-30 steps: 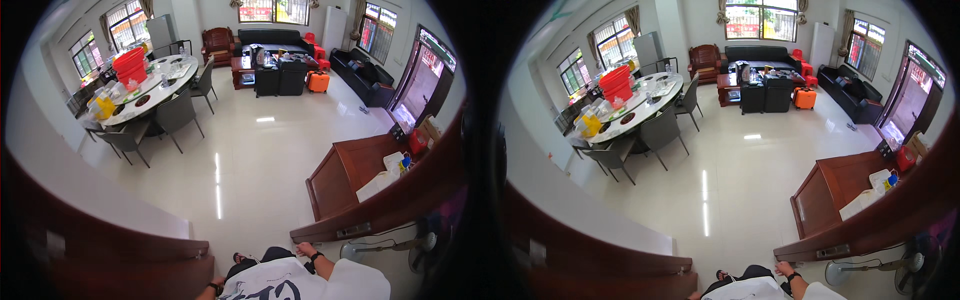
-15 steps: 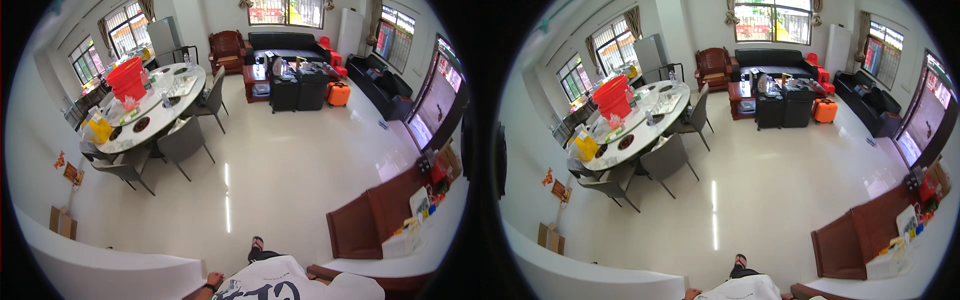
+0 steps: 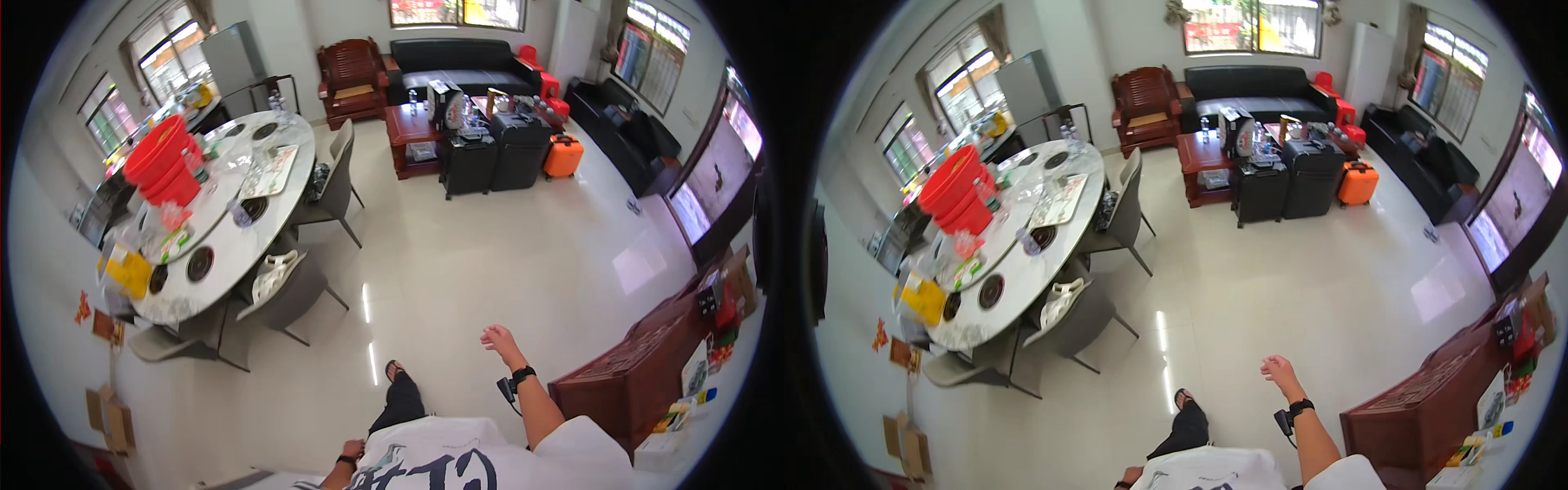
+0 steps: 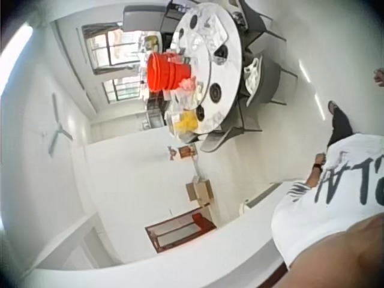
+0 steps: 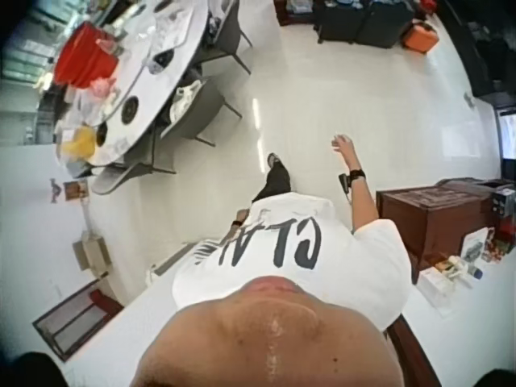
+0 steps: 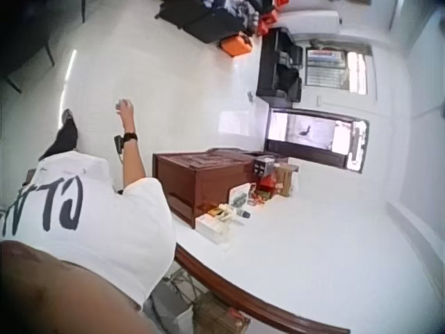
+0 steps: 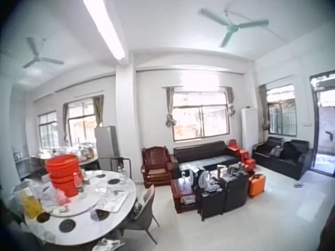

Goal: The recorder organizes plastic ice cube trays and a metal bowl, moving them from a workspace to storage shelves and then walking to a table to handle water bottles.

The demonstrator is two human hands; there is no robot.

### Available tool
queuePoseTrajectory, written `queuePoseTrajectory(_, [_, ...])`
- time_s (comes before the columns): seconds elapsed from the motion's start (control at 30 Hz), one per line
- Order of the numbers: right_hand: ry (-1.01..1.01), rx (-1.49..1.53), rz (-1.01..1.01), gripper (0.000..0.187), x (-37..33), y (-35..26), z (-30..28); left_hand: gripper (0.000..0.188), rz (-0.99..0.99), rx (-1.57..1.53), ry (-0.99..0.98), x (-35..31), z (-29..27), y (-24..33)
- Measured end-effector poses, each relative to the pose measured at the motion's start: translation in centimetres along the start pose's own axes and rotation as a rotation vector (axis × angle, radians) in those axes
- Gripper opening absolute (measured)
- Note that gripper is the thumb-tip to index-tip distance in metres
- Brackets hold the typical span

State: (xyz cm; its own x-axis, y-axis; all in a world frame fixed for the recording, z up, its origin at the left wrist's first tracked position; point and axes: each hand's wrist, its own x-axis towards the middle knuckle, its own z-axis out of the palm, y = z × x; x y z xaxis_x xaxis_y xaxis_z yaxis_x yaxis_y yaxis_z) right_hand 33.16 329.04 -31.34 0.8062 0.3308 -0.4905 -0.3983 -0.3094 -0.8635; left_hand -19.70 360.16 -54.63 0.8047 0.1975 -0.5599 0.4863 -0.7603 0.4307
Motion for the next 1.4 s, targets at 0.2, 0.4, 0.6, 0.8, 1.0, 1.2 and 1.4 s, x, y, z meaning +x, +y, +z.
queuePoseTrajectory(0.2, [0.039, -0.059, 0.57, 0.022, 2.5, 19.6, -3.2, 0.033, -0.41, -0.848, -0.183, 24.1, -21.9, 4.3])
queuePoseTrajectory(0.4, [0.263, 0.114, 0.803, 0.026, 2.0, 20.1, -4.5, 0.027, -0.488, -0.912, -0.144, 42.8, -42.2, 7.0])
queuePoseTrajectory(0.6, [0.116, -0.458, 0.323, 0.027, 22.6, 14.3, -6.0, 0.032, -0.388, -0.849, -0.061, 60.5, -52.4, 10.2])
queuePoseTrajectory(0.8, [0.016, -0.337, 0.118, 0.03, 53.9, -5.9, -4.7, 0.03, -0.164, -0.628, -0.12, 75.1, -66.9, 15.2])
queuePoseTrajectory(1.0, [0.269, 0.051, 0.113, 0.027, 77.7, -38.4, -9.2, 0.018, 0.027, -1.026, 0.451, 86.0, -90.8, 25.1])
queuePoseTrajectory(1.2, [0.376, -0.039, -0.093, 0.027, 87.2, -47.9, -5.6, 0.053, -0.181, -0.411, 0.701, 104.1, -101.8, 24.1])
queuePoseTrajectory(1.4, [-0.221, -0.436, 0.517, 0.028, 84.9, -33.1, 1.5, 0.074, -0.315, -0.375, 0.542, 118.5, -109.7, 27.6])
